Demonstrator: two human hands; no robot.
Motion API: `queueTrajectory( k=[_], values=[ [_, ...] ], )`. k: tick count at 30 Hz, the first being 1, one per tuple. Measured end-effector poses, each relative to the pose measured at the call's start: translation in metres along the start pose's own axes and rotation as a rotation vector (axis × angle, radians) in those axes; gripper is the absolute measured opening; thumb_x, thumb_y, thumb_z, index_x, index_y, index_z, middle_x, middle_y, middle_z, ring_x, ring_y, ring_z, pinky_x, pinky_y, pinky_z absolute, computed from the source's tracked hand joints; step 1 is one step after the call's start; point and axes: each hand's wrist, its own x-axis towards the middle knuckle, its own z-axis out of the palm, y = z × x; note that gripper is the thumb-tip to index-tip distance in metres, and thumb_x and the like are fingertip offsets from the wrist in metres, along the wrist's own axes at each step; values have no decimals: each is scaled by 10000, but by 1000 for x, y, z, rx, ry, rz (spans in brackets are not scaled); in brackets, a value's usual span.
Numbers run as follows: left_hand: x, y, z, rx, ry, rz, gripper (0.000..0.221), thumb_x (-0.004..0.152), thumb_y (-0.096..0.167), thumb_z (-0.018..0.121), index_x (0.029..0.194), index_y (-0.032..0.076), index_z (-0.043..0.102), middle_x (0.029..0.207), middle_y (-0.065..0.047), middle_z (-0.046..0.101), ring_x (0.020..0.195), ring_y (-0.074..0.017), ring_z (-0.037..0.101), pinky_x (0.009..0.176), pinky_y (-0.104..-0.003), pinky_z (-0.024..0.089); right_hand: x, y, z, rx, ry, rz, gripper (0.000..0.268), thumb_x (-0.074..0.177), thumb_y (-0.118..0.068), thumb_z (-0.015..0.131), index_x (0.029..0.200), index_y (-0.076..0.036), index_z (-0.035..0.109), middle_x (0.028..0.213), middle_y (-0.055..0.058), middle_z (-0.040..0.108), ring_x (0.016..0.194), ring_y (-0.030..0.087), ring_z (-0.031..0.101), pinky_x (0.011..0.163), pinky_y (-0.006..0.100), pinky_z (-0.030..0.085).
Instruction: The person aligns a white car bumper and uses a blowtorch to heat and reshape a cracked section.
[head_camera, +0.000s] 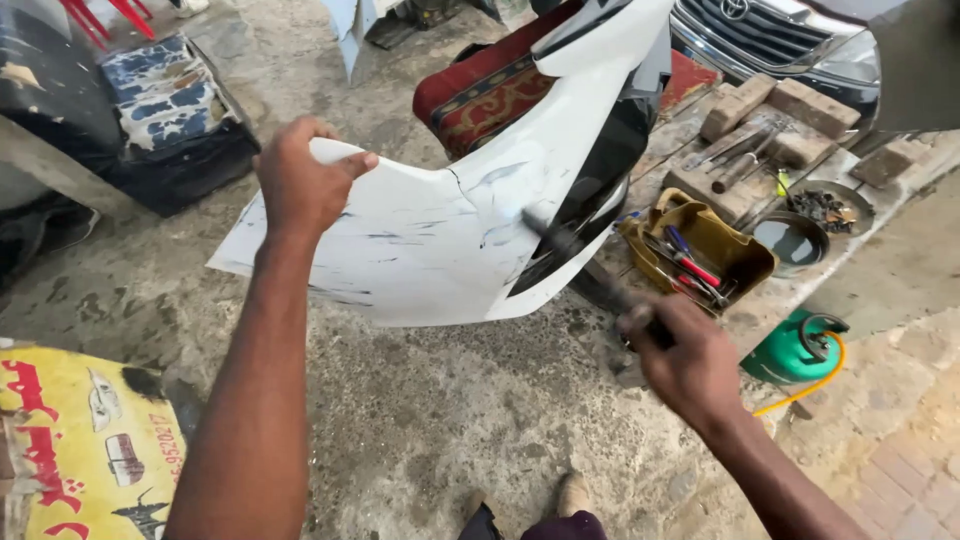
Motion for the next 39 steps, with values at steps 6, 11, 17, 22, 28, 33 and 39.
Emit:
queueTrajectory(
  k=[6,11,17,22,28,33,39],
  values=[
    [4,-10,10,-21,12,26,445,723,252,1025,952,98,676,938,-151,672,952,-447,695,912,-534,505,-27,-2,13,-97,-104,-28,234,797,-217,792,1028,-254,778,907,-27,767,817,280,756,727,418,603],
    [-3,0,3,-7,24,25,445,726,250,1022,953,103,668,938,-140,676,948,-437,702,909,-528,514,-19,13,13,-28,-42,-14,279,809,-141,785,1086,-134,757,915,117,740,852,397,729,719,505,582],
    [-1,5,2,-16,4,-21,421,747,258,1009,952,103,676,942,-129,672,956,-405,703,907,-499,513,-13,17,7,-42,-58,-70,260,819,-196,794,1079,-203,774,926,16,762,833,313,749,721,413,595],
    [9,-12,15,77,-50,-59,509,733,461,993,928,103,688,1007,-107,704,935,-354,638,862,-522,386,-8,9,-12,-18,-290,77,316,915,-229,682,1189,-74,707,1034,110,769,428,138,618,312,298,533],
    [12,-16,14,87,-41,-46,515,742,460,997,922,100,676,1069,-96,718,973,-345,648,885,-516,377,-3,-3,-16,-29,-115,98,351,907,-274,738,1159,-29,729,1012,109,750,779,229,716,614,364,612],
    [12,-22,15,68,-23,17,526,770,434,1045,876,82,670,903,-93,713,807,-303,625,612,-497,419,-2,0,-15,-6,-158,53,382,927,-266,719,1242,-49,724,887,77,697,595,164,586,462,331,492],
    [14,-31,16,98,20,90,542,754,424,1094,914,67,720,971,-125,742,821,-301,650,635,-475,471,0,2,-21,0,-159,-64,384,931,-246,739,1201,26,710,1053,163,745,932,299,722,774,412,586]
  ],
)
